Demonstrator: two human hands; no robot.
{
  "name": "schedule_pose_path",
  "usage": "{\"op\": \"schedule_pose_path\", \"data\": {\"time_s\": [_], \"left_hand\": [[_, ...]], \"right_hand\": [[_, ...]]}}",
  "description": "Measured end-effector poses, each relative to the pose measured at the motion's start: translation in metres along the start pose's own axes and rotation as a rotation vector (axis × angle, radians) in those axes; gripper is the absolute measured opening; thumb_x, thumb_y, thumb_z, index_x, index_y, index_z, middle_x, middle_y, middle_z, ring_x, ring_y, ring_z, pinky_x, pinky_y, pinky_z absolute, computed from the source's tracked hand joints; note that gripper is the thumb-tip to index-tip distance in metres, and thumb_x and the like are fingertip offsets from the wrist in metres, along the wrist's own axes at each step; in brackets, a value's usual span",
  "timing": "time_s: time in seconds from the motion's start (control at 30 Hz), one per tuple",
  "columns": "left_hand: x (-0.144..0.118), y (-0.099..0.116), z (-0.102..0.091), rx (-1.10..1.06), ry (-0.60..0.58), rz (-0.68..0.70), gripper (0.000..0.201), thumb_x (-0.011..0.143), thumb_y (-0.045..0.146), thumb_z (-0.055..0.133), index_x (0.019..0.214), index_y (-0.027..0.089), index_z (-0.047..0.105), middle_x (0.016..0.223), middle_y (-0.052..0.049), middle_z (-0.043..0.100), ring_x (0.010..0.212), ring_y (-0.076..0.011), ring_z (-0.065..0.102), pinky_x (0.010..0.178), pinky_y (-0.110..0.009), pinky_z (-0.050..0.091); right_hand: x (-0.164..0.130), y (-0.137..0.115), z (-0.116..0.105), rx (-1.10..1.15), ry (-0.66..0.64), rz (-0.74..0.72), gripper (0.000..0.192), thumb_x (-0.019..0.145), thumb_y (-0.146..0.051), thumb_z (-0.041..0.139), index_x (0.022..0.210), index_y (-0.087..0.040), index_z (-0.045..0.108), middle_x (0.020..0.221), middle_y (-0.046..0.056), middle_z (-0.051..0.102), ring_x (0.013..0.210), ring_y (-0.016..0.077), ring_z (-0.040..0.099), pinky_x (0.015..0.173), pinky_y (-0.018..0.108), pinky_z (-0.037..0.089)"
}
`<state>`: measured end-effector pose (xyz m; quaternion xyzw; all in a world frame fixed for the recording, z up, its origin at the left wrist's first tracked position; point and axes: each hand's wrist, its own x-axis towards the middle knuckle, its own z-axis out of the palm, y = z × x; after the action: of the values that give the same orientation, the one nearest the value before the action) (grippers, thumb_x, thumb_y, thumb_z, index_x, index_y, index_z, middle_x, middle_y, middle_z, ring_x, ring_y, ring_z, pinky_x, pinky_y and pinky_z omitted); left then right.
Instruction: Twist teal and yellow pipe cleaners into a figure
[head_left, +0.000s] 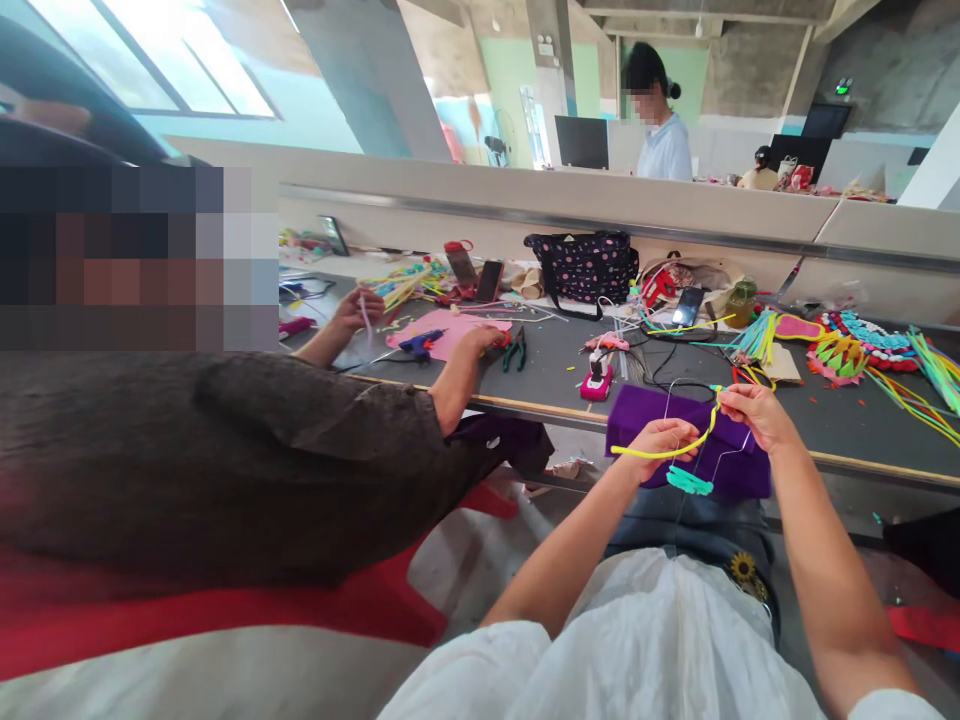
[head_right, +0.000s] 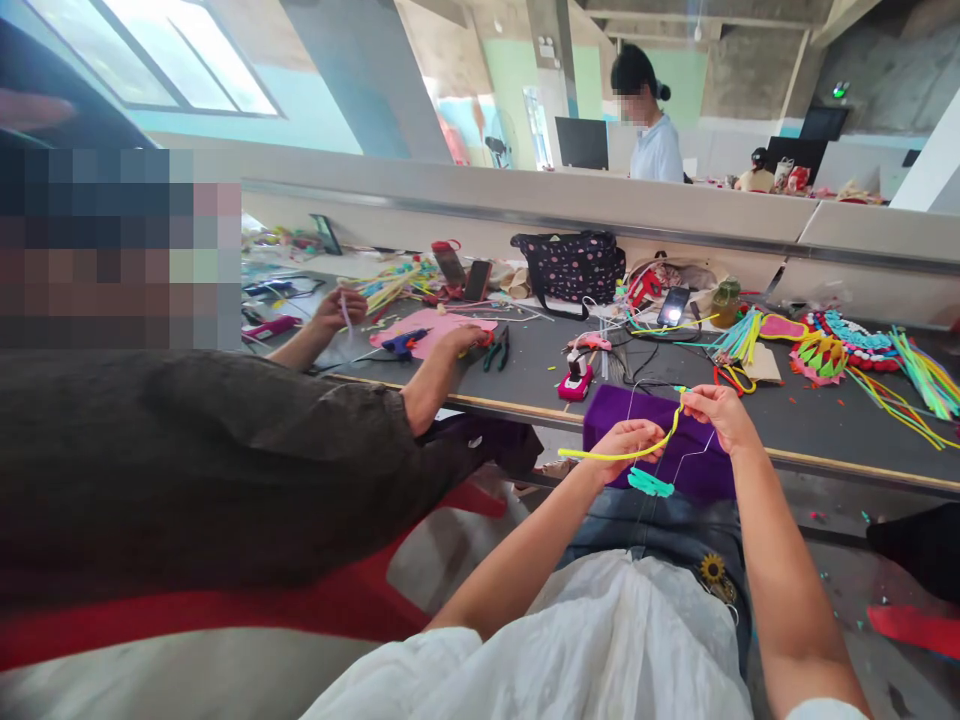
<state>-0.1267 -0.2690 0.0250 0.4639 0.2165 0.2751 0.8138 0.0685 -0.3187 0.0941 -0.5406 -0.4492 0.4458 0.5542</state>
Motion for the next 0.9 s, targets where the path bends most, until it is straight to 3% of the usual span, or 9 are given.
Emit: {"op": "schedule_pose_path", "data": {"time_s": [0.1, 0.17, 0.23, 0.33, 0.43, 0.53, 0.77, 0.9], "left_hand": [[-0.019, 0.006, -0.011, 0.044, 0.320, 0.148, 0.040, 0.061, 0.045, 0.079, 0.079, 0.012, 0.066, 0.071, -0.005, 0.066, 0.059, -0.0114, 0.060, 0.055, -0.021, 0.045], [-0.034, 0.013, -0.018, 0.122, 0.420, 0.210, 0.039, 0.065, 0.051, 0.075, 0.065, 0.014, 0.061, 0.057, 0.000, 0.059, 0.048, -0.0078, 0.051, 0.048, -0.019, 0.039], [-0.048, 0.021, -0.020, 0.284, 0.372, 0.165, 0.050, 0.073, 0.061, 0.063, 0.053, 0.015, 0.056, 0.043, 0.002, 0.049, 0.038, -0.0069, 0.042, 0.041, -0.020, 0.031], [-0.063, 0.029, -0.015, 0.480, 0.208, -0.038, 0.063, 0.078, 0.069, 0.048, 0.048, 0.014, 0.058, 0.040, -0.003, 0.050, 0.038, -0.0092, 0.045, 0.040, -0.022, 0.028], [-0.067, 0.029, -0.006, 0.480, 0.065, -0.137, 0.053, 0.074, 0.062, 0.060, 0.059, 0.012, 0.065, 0.050, -0.005, 0.060, 0.041, -0.0092, 0.048, 0.043, -0.022, 0.032], [-0.065, 0.022, 0.000, 0.406, 0.042, -0.135, 0.037, 0.066, 0.048, 0.073, 0.062, 0.012, 0.066, 0.053, -0.004, 0.062, 0.043, -0.0086, 0.047, 0.045, -0.022, 0.033], [-0.067, 0.007, 0.013, 0.225, -0.031, -0.110, 0.027, 0.068, 0.038, 0.072, 0.061, 0.012, 0.066, 0.055, -0.006, 0.062, 0.049, -0.0114, 0.053, 0.046, -0.023, 0.035], [-0.069, 0.005, 0.017, 0.326, -0.016, -0.062, 0.030, 0.073, 0.041, 0.068, 0.064, 0.012, 0.067, 0.058, -0.006, 0.063, 0.050, -0.0120, 0.052, 0.048, -0.023, 0.036]], "right_hand": [[-0.001, 0.001, -0.001, 0.002, 0.008, -0.015, 0.028, 0.062, -0.040, 0.079, 0.065, -0.016, 0.066, 0.056, 0.000, 0.061, 0.048, 0.0066, 0.041, 0.044, 0.022, 0.026], [-0.002, 0.001, -0.002, -0.007, 0.012, -0.029, 0.026, 0.063, -0.039, 0.078, 0.065, -0.016, 0.066, 0.057, 0.000, 0.062, 0.047, 0.0062, 0.040, 0.044, 0.022, 0.025], [-0.003, 0.001, -0.001, -0.025, 0.010, -0.048, 0.025, 0.064, -0.039, 0.078, 0.064, -0.017, 0.066, 0.057, 0.000, 0.062, 0.047, 0.0059, 0.039, 0.045, 0.022, 0.025], [-0.003, 0.000, 0.001, -0.052, 0.006, -0.065, 0.026, 0.064, -0.040, 0.077, 0.065, -0.017, 0.065, 0.057, -0.001, 0.061, 0.048, 0.0065, 0.040, 0.045, 0.022, 0.026], [-0.003, 0.001, 0.002, -0.069, 0.016, -0.071, 0.029, 0.063, -0.043, 0.077, 0.068, -0.017, 0.066, 0.058, -0.001, 0.061, 0.049, 0.0071, 0.042, 0.045, 0.022, 0.027], [-0.004, 0.001, 0.000, -0.099, 0.073, -0.092, 0.032, 0.062, -0.046, 0.077, 0.068, -0.017, 0.065, 0.060, 0.000, 0.062, 0.051, 0.0084, 0.046, 0.048, 0.022, 0.033], [-0.002, 0.004, -0.004, -0.120, 0.164, -0.101, 0.033, 0.062, -0.049, 0.075, 0.069, -0.018, 0.064, 0.059, 0.000, 0.062, 0.051, 0.0093, 0.046, 0.049, 0.024, 0.034], [0.007, 0.010, -0.007, -0.082, 0.171, -0.070, 0.034, 0.061, -0.048, 0.076, 0.070, -0.018, 0.064, 0.057, -0.001, 0.060, 0.050, 0.0089, 0.045, 0.047, 0.023, 0.031]]}}
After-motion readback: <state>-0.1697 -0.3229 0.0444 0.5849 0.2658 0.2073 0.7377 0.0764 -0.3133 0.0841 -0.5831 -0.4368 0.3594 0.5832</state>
